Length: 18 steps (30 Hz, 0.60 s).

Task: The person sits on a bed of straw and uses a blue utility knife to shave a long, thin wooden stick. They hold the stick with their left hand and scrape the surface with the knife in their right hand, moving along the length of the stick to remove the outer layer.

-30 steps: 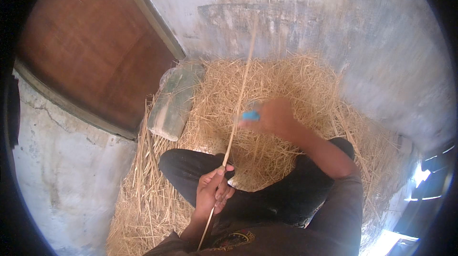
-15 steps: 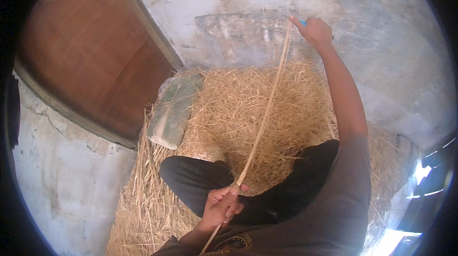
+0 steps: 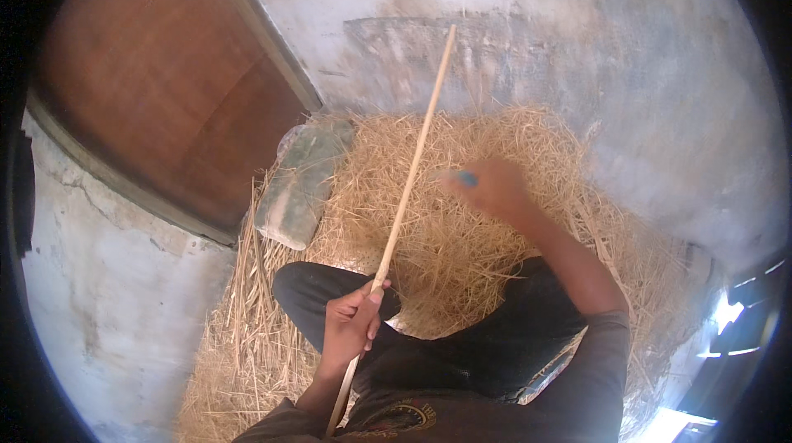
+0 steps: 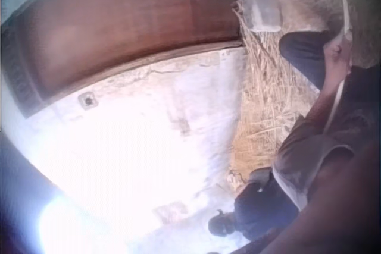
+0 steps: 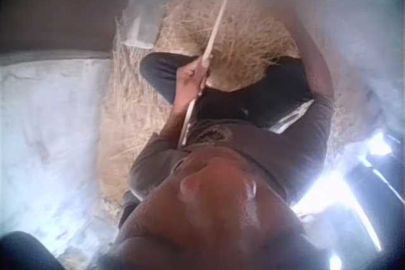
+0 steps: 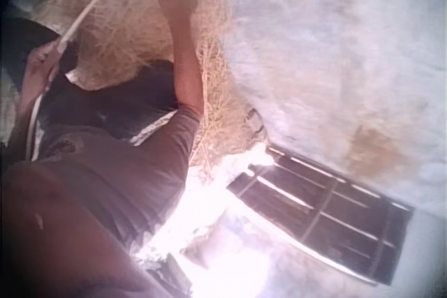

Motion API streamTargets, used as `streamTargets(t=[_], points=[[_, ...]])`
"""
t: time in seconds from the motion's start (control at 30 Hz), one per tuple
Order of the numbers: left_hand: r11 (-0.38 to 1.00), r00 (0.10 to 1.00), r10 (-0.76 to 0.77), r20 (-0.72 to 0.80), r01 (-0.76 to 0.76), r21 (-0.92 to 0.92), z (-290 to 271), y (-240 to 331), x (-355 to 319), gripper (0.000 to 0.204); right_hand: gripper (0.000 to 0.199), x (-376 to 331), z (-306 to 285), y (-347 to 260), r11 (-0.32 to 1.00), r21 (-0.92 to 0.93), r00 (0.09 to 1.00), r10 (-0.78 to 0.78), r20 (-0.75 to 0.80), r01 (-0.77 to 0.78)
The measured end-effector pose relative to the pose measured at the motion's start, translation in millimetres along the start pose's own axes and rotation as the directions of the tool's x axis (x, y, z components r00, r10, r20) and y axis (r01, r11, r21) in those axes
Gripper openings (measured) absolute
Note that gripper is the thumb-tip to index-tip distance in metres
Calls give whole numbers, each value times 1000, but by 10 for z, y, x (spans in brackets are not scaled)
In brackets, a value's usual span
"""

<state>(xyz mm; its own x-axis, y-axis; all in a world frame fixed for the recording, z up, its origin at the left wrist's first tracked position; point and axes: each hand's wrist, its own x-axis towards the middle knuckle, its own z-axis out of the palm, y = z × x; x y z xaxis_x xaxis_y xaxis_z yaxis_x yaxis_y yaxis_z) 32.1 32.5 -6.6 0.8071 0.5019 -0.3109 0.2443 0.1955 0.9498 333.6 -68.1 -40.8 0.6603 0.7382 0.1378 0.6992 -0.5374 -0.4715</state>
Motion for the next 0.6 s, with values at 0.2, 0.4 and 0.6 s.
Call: streamTargets(t=[0.2,0.4,0.6], points=[[998,999,32,-18,-33,-53,8,51,10,31,64,-563,135,-773,847,-45,848,-530,16,530],[993,999,48,-9,-49,-104,0,35,1,29,75,-178,186,-576,914,-90,913,-401,-73,395],[981,999,30,21,-26,-193,-44,-70,-12,30,66,-285,505,-616,878,21,855,-461,-237,479]])
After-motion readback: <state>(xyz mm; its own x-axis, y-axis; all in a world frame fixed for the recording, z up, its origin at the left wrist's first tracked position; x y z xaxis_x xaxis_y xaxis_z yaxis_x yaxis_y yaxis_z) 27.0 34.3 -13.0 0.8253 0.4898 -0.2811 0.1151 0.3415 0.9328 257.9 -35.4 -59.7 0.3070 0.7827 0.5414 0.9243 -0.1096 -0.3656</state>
